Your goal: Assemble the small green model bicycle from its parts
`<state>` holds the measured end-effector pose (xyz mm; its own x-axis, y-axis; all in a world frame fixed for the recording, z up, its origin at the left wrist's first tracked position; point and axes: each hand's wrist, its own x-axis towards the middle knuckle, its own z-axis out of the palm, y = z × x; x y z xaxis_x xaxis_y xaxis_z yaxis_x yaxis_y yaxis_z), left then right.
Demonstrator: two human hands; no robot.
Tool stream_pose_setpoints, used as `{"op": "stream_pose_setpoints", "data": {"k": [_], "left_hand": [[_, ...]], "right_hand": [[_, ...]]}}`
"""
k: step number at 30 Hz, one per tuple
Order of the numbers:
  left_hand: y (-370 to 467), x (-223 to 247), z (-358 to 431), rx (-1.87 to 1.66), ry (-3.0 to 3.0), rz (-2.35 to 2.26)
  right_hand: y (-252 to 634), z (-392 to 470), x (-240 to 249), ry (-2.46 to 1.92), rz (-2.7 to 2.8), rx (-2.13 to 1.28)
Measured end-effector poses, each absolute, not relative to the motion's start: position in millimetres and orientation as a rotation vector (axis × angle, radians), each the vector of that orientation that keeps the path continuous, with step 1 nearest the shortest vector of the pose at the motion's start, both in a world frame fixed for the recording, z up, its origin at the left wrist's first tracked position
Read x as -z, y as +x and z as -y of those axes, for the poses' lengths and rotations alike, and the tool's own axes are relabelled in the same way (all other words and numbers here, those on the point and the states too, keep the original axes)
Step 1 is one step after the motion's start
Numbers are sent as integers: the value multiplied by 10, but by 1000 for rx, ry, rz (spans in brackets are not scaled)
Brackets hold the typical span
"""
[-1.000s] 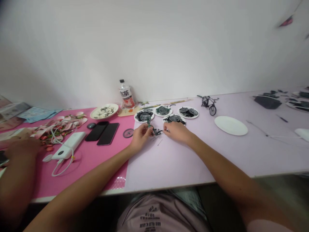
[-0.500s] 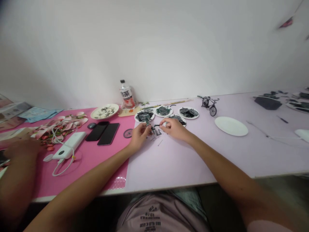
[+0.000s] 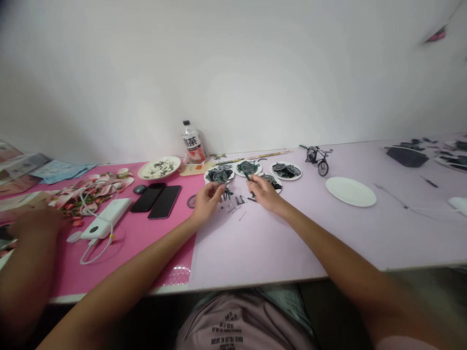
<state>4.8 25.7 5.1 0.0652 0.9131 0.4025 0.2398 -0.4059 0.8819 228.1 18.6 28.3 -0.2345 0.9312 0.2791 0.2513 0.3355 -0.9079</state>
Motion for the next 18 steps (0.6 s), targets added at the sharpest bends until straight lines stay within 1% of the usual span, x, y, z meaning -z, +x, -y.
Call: {"op": "stream_pose_setpoints", "data": {"k": [3,7,9,13,16,18], "left_hand": [[66,-69,-261,-1384,1664,-1144],[95,-94,-258,-1409,1600,-1110],[109,-112,-251,-1421,1584,-1091],[134,-140,-230,-1432,1520,-1064],[156,-154,-201,-1435,1477,-1047],[175,-168,-170,-1445,1456,-1025]], "right_hand": [[2244,-160,-234,-1039,1815,-836],[2189,-102,-198,-1029,1947,-471],[2158,-72,-186,-1022,1981,-418],[2068,-21,-112,-1088,2066,-445],[1981,-9,-6,-1230,2156,-222],[1930,-8,63,-1285,2110,-129]]}}
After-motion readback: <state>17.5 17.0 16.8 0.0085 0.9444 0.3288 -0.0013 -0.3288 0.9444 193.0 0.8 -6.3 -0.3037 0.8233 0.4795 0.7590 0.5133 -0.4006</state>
